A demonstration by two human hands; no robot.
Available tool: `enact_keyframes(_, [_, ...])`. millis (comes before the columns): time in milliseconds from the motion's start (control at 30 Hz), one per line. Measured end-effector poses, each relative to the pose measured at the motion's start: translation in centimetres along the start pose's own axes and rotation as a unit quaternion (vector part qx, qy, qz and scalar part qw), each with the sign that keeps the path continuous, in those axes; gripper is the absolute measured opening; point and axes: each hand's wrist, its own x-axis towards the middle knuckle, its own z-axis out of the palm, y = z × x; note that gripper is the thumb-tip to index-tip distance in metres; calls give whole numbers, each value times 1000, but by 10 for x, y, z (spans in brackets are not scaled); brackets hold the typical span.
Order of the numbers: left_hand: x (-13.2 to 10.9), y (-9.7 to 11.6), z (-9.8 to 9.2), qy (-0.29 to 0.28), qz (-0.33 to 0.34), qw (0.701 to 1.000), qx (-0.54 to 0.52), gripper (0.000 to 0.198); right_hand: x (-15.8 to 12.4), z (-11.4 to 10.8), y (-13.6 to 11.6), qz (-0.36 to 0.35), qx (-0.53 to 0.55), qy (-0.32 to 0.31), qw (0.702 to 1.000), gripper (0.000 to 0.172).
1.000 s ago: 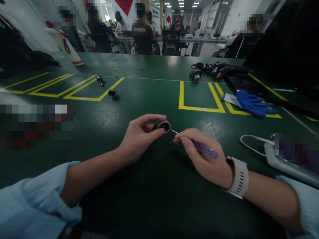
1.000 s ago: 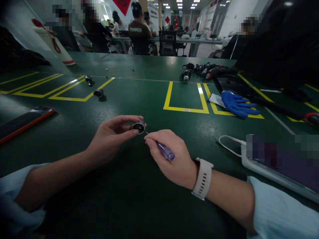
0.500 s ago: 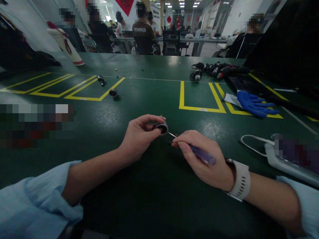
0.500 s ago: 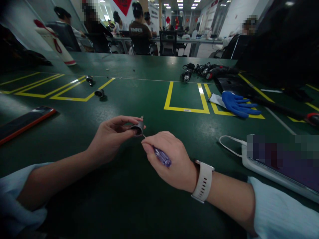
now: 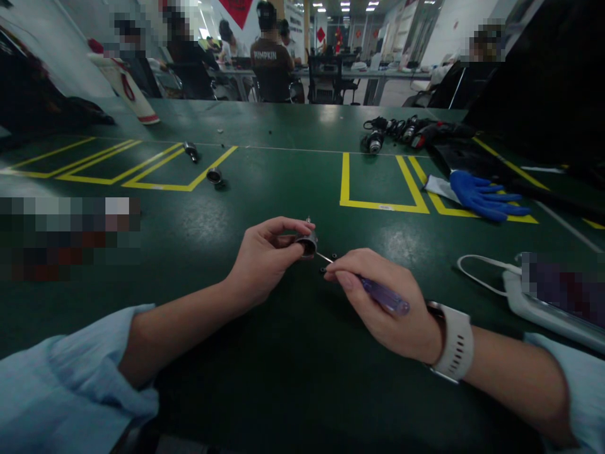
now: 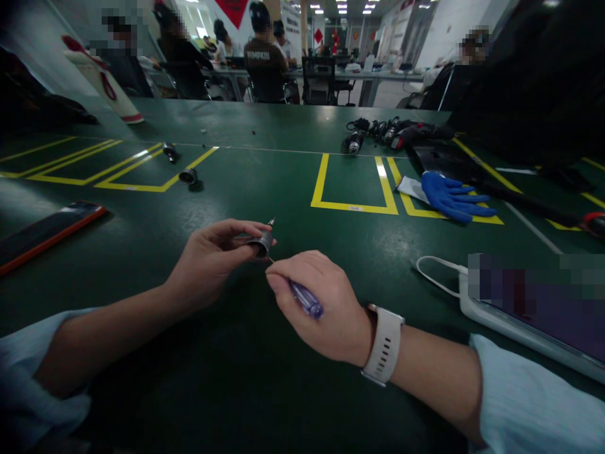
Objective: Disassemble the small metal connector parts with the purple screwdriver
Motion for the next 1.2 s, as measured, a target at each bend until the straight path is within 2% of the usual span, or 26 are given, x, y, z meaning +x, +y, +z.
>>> enact_keyframes(67, [0,-1,-1,7,-9,1000,-3,13,0,-2,0,18,20,39,999,17])
enact_keyframes(133, [0,-2,-2,14,-20,1000,-5,16,0,-4,0,68,32,60,995,23])
enact_keyframes(267, [-1,-1,-2,14,-33,999,-13,18,1,-4,5,157,45,32,986,29])
enact_keyframes(600, [-1,-1,0,15,-37,999,-13,18,2,-2,8,171,8,-15,985,32])
enact_keyframes(767, [-2,-1,0,13,-39,999,-20,20,7,-5,6,185,1,-14,983,35])
enact_keyframes(833, [-1,-1,-1,12,-39,999,-19,21,6,-4,8,215,24,-4,976,36])
enact_keyframes(933, [-1,-1,-1,12,-40,999,-25,23,3,0,16,263,123,9,957,36])
enact_keyframes(1000, [-2,0,-1,15,-42,999,-30,23,0,2,21,252,207,35,945,33])
enact_keyframes(1067, [-2,0,0,18,-44,998,-32,24,-1,2,23,201,258,74,942,29])
enact_keyframes(1133, [-2,0,0,17,-45,998,-30,25,-2,0,20,143,247,100,953,24])
enact_keyframes(1200, [-3,0,0,11,-46,998,-29,28,-2,-2,15,107,181,95,973,19])
